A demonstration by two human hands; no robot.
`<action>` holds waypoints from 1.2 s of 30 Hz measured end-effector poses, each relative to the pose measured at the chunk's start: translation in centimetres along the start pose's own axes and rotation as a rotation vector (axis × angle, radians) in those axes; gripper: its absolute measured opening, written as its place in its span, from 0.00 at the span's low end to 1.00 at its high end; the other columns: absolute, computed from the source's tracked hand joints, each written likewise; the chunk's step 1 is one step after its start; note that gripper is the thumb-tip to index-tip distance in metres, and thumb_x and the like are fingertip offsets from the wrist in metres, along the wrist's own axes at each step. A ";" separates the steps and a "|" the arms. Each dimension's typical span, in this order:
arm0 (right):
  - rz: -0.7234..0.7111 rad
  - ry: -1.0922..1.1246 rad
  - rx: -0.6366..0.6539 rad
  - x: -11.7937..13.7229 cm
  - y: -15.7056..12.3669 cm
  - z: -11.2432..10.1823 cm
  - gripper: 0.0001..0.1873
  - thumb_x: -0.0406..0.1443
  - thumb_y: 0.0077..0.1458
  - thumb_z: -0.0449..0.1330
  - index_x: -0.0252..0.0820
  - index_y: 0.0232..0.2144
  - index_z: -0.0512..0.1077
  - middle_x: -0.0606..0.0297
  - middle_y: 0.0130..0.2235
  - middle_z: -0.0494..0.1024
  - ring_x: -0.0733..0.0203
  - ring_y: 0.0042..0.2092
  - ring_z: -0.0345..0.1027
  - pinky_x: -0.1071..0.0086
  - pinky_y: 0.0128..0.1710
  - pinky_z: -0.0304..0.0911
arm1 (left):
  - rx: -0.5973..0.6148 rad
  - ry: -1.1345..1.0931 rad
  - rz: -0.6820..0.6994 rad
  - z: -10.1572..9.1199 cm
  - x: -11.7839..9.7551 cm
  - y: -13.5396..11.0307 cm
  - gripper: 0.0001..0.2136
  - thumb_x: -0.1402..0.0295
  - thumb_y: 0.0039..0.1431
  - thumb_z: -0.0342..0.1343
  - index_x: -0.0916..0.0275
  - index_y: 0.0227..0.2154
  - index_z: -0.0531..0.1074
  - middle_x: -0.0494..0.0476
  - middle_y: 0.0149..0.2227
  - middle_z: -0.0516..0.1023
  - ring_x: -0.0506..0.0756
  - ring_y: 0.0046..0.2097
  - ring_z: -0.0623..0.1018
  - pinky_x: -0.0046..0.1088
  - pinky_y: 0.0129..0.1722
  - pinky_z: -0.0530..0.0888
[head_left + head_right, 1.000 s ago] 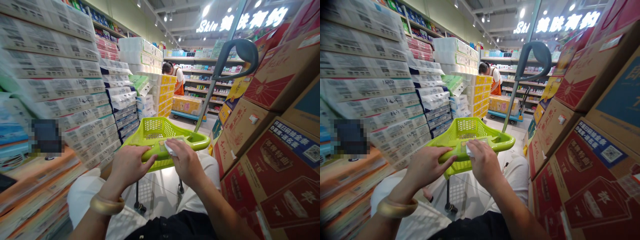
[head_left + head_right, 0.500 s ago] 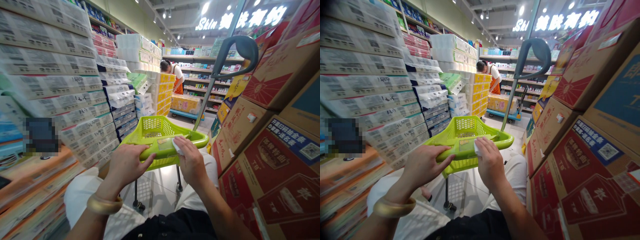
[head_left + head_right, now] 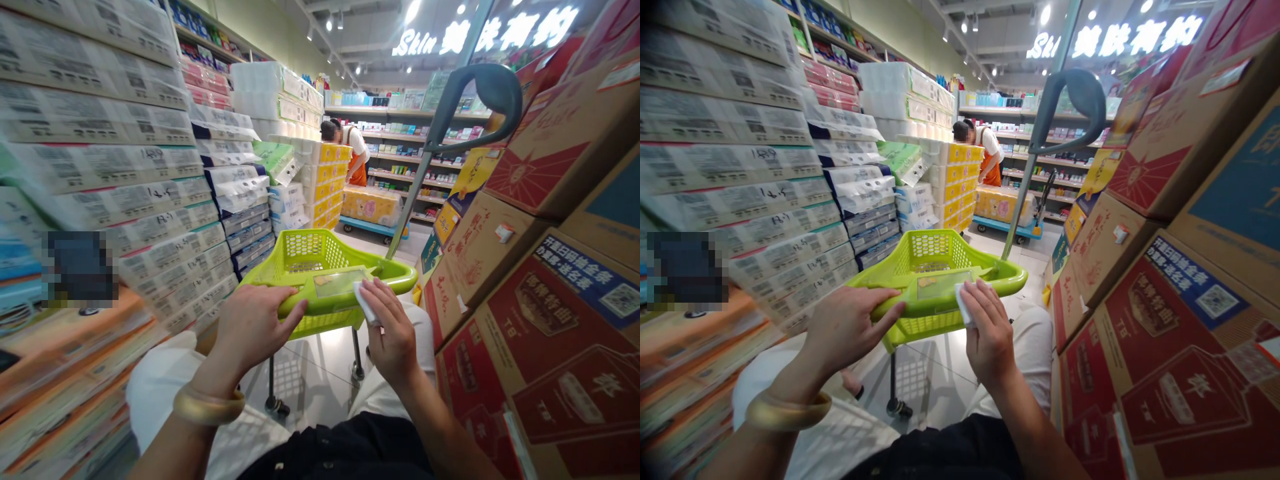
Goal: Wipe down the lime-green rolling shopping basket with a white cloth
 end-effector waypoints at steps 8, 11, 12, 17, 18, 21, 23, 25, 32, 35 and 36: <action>-0.145 0.094 0.173 3.4 0.2 2.5 0.29 0.25 0.61 0.48 0.48 0.62 0.63 0.62 0.58 0.74 0.57 0.64 0.62 0.53 0.65 0.59 | -0.007 -0.009 0.025 0.3 0.3 0.0 0.24 0.50 0.64 0.42 0.59 0.41 0.79 0.61 0.37 0.83 0.62 0.40 0.80 0.38 0.42 0.69; -0.159 0.073 0.141 1.7 0.0 1.3 0.29 0.25 0.61 0.48 0.50 0.61 0.65 0.62 0.56 0.76 0.57 0.63 0.64 0.54 0.64 0.61 | 0.019 0.007 0.024 0.1 0.3 0.0 0.24 0.51 0.65 0.41 0.58 0.39 0.79 0.60 0.37 0.83 0.62 0.40 0.80 0.37 0.42 0.68; -0.148 0.059 0.107 0.9 -0.1 0.8 0.28 0.24 0.61 0.48 0.49 0.60 0.66 0.61 0.56 0.77 0.56 0.62 0.65 0.54 0.63 0.62 | 0.029 0.014 0.021 0.0 0.2 0.0 0.24 0.51 0.66 0.40 0.58 0.39 0.79 0.59 0.36 0.83 0.61 0.39 0.80 0.36 0.41 0.68; -0.030 -0.030 -0.106 -1.5 -0.9 -0.8 0.25 0.25 0.62 0.48 0.48 0.57 0.70 0.58 0.54 0.78 0.53 0.60 0.68 0.49 0.61 0.65 | 0.040 0.032 0.019 -0.2 0.0 0.0 0.24 0.52 0.66 0.38 0.57 0.38 0.78 0.58 0.37 0.83 0.60 0.39 0.79 0.35 0.40 0.67; -0.022 -0.033 -0.122 -1.3 -1.0 -0.6 0.25 0.26 0.63 0.48 0.47 0.57 0.70 0.57 0.54 0.78 0.53 0.60 0.68 0.49 0.61 0.64 | 0.038 0.032 0.019 -0.1 0.0 0.0 0.24 0.52 0.66 0.38 0.57 0.38 0.78 0.58 0.37 0.83 0.60 0.39 0.79 0.35 0.40 0.67; -0.060 0.002 -0.074 0.5 -1.3 0.9 0.26 0.26 0.63 0.49 0.47 0.59 0.68 0.58 0.55 0.77 0.53 0.61 0.66 0.49 0.62 0.63 | 0.031 0.031 0.021 0.1 0.2 0.1 0.24 0.51 0.66 0.38 0.57 0.38 0.78 0.58 0.36 0.83 0.61 0.39 0.79 0.35 0.39 0.66; -0.105 0.034 -0.013 1.7 -1.4 1.7 0.27 0.26 0.63 0.49 0.47 0.61 0.66 0.59 0.55 0.77 0.54 0.62 0.65 0.51 0.63 0.62 | 0.023 0.028 0.032 0.2 0.3 0.1 0.24 0.52 0.66 0.38 0.57 0.37 0.78 0.59 0.35 0.82 0.61 0.38 0.79 0.35 0.39 0.66; -0.133 0.050 0.019 1.9 -1.4 2.0 0.27 0.25 0.62 0.48 0.47 0.61 0.66 0.60 0.55 0.77 0.55 0.62 0.65 0.52 0.63 0.62 | 0.013 0.030 0.045 0.2 0.5 0.1 0.23 0.53 0.66 0.38 0.57 0.37 0.78 0.58 0.34 0.82 0.60 0.38 0.78 0.35 0.38 0.66; -0.020 -0.007 -0.097 -0.5 -0.6 -0.1 0.25 0.24 0.61 0.50 0.47 0.56 0.71 0.58 0.53 0.78 0.53 0.61 0.67 0.50 0.62 0.62 | -0.014 0.037 0.062 0.4 0.6 0.0 0.22 0.56 0.66 0.39 0.57 0.36 0.78 0.58 0.32 0.81 0.59 0.36 0.77 0.34 0.37 0.65; -0.026 0.004 0.008 1.3 0.2 0.7 0.25 0.24 0.60 0.49 0.46 0.56 0.70 0.59 0.54 0.78 0.55 0.62 0.65 0.52 0.64 0.60 | -0.017 0.036 0.060 0.4 0.5 0.1 0.22 0.56 0.66 0.38 0.57 0.37 0.78 0.58 0.33 0.81 0.60 0.36 0.77 0.35 0.37 0.65; -0.053 0.018 0.066 2.1 0.6 1.2 0.25 0.25 0.60 0.49 0.45 0.56 0.70 0.60 0.55 0.77 0.56 0.63 0.64 0.54 0.64 0.58 | -0.017 0.032 0.063 0.3 0.4 0.1 0.22 0.56 0.66 0.38 0.57 0.37 0.78 0.58 0.33 0.81 0.60 0.36 0.77 0.35 0.37 0.65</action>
Point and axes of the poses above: each hand's wrist, its own y-axis towards the middle knuckle, its own z-axis out of the palm, x = y × z, the point moved 2 cm from there along y, towards the middle knuckle
